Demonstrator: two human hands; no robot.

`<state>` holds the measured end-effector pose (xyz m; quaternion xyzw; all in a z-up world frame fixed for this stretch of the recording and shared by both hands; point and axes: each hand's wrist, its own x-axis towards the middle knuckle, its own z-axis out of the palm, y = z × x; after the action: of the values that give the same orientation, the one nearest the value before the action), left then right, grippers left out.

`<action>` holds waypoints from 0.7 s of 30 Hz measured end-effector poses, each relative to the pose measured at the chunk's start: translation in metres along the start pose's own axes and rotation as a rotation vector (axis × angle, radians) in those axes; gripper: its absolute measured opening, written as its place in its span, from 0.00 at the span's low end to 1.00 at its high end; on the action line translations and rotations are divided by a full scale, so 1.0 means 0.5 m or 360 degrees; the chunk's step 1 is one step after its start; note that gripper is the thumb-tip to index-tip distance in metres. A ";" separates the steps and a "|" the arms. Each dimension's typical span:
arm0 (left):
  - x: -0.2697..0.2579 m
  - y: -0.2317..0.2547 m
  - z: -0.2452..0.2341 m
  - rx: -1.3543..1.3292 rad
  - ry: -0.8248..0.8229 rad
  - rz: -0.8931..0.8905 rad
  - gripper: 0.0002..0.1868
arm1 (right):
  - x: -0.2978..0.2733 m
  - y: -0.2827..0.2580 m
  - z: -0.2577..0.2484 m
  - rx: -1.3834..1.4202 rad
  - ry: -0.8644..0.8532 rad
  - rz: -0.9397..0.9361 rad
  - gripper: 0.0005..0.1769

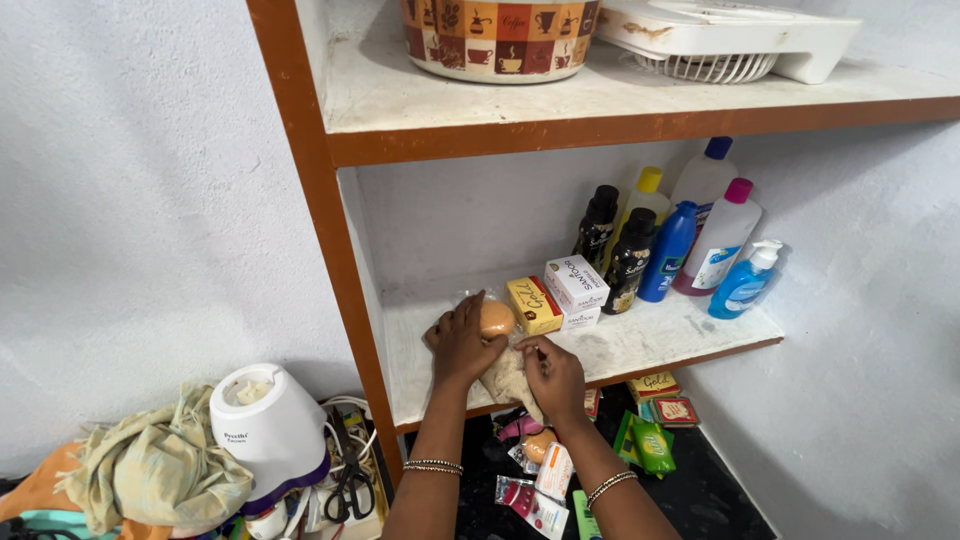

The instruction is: The person organizes a cluttered shelf by picking up various toiletries and small boxes from the floor and placing them neatly on the shelf. They handle items such as a sponge, soap bars, and small boxes, arranging them in rows to tidy the space.

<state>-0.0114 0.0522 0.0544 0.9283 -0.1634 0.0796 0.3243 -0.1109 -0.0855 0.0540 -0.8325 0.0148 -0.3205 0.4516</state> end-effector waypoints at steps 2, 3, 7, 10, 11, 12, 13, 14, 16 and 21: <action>-0.007 0.012 -0.010 0.0040 0.0065 0.0033 0.52 | -0.009 0.012 -0.001 0.0096 0.0022 -0.0070 0.09; -0.012 0.019 -0.016 0.0061 0.0097 0.0047 0.52 | -0.012 0.018 -0.002 0.0145 0.0031 -0.0103 0.09; -0.065 0.043 -0.024 0.0317 0.0403 0.0229 0.47 | -0.030 0.036 -0.004 0.0158 0.0076 -0.0246 0.09; -0.130 0.048 0.011 0.0440 0.0542 0.0416 0.33 | -0.044 0.038 -0.012 0.0214 0.0070 -0.0143 0.10; -0.158 0.044 0.029 0.0398 0.0529 0.0437 0.27 | -0.051 0.041 -0.015 0.0198 0.0085 -0.0112 0.09; -0.191 0.038 0.048 0.0308 0.0599 0.0505 0.25 | -0.056 0.046 -0.016 0.0184 0.0098 -0.0084 0.09; -0.225 0.032 0.066 0.0216 0.0669 0.0573 0.22 | -0.061 0.054 -0.016 0.0084 0.0128 -0.0215 0.09; -0.249 0.022 0.083 0.0121 0.0726 0.0641 0.20 | -0.075 0.067 -0.019 -0.0020 0.0160 -0.0335 0.08; -0.269 -0.010 0.113 0.0045 0.0789 0.0742 0.16 | -0.113 0.103 -0.006 -0.0037 0.0174 -0.0369 0.08; -0.320 -0.108 0.225 0.0198 0.0812 0.1064 0.09 | -0.202 0.200 0.054 0.0176 -0.0159 -0.0124 0.06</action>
<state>-0.1371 0.0616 -0.1048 0.7927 -0.3648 0.4172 0.2540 -0.1500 -0.0927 -0.0852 -0.8212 -0.0580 -0.2963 0.4843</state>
